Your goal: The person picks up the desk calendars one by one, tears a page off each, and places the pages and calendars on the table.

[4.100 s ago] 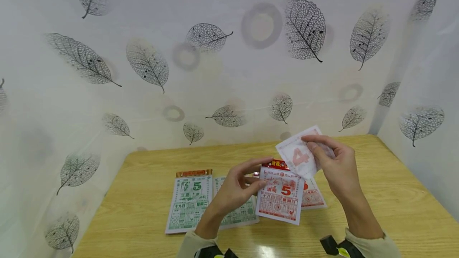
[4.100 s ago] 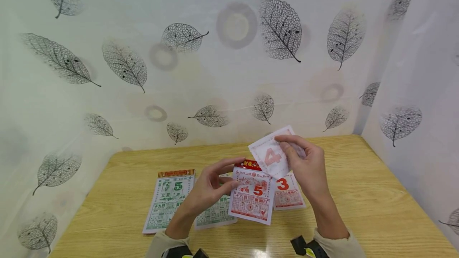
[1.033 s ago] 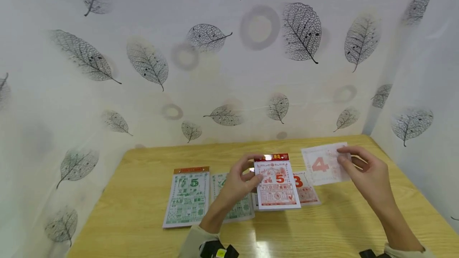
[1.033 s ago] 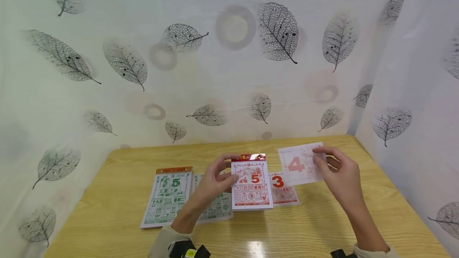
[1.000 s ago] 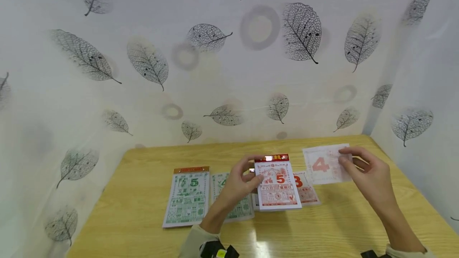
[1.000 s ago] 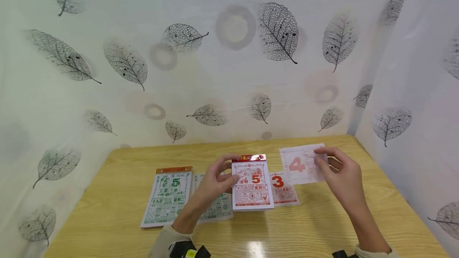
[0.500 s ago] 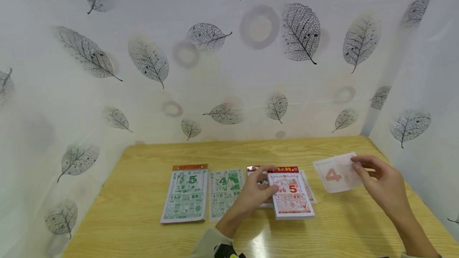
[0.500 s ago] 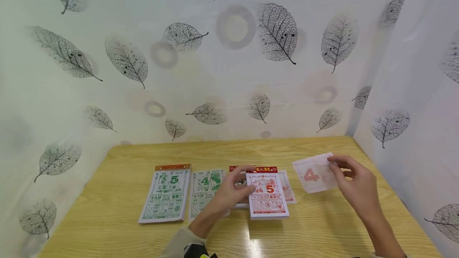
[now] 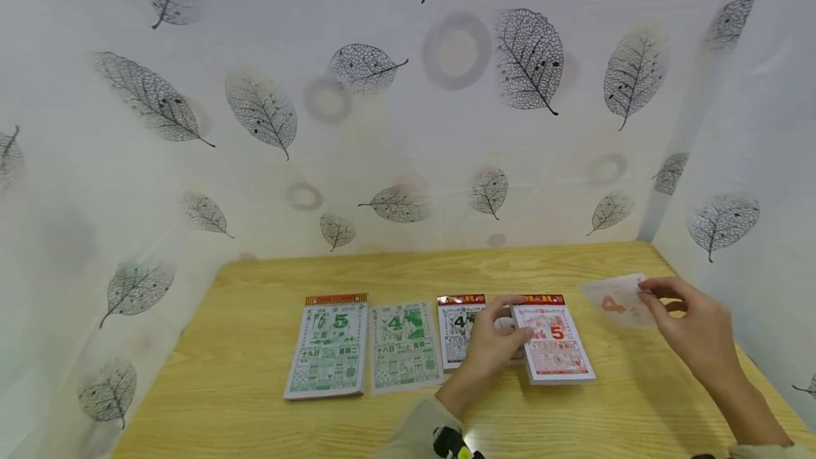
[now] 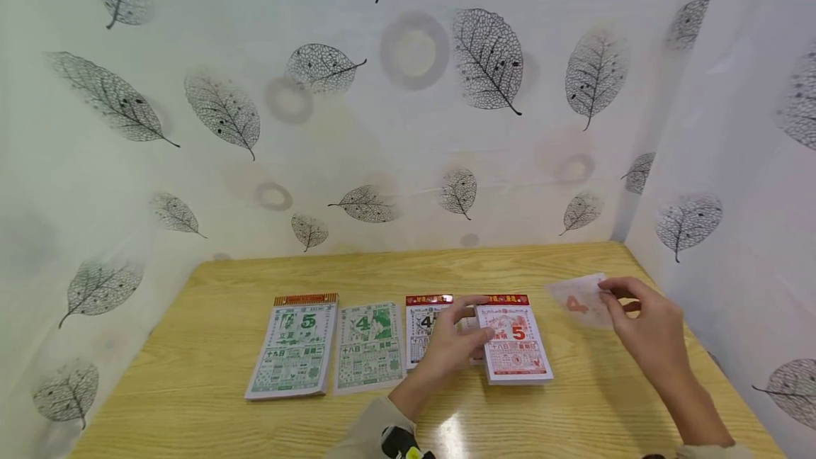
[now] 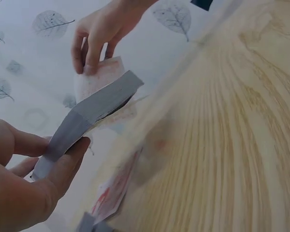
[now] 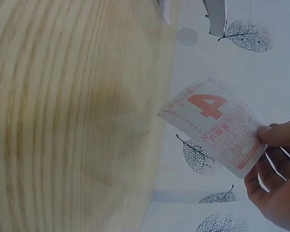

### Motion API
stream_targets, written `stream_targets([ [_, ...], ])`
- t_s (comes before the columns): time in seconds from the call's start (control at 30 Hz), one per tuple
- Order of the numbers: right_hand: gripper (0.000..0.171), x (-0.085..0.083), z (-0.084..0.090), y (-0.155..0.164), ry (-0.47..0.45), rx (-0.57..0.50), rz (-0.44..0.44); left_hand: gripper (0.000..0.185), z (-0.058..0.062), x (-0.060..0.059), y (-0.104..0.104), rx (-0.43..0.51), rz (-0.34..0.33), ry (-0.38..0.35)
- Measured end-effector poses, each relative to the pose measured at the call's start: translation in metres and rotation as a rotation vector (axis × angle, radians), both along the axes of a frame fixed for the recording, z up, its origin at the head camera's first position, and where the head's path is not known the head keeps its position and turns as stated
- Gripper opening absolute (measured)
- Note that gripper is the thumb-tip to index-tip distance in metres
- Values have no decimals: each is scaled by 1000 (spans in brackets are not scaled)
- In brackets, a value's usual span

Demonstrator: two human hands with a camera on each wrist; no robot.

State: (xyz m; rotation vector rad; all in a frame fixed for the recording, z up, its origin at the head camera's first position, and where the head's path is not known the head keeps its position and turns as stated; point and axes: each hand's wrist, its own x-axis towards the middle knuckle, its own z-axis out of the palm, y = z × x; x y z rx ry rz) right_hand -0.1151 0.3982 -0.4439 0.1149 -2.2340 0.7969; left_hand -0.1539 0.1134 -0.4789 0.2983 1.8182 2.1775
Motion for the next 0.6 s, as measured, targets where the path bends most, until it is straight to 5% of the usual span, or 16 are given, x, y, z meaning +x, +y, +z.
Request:
stream_targets([
  [0.37,30,-6,-22,12,86,362,44,53,-7,-10,39,-30,91,-71],
  [0.6,28,2,-28,13,53,413,59,54,-11,-15,62,-12,106,-141],
])
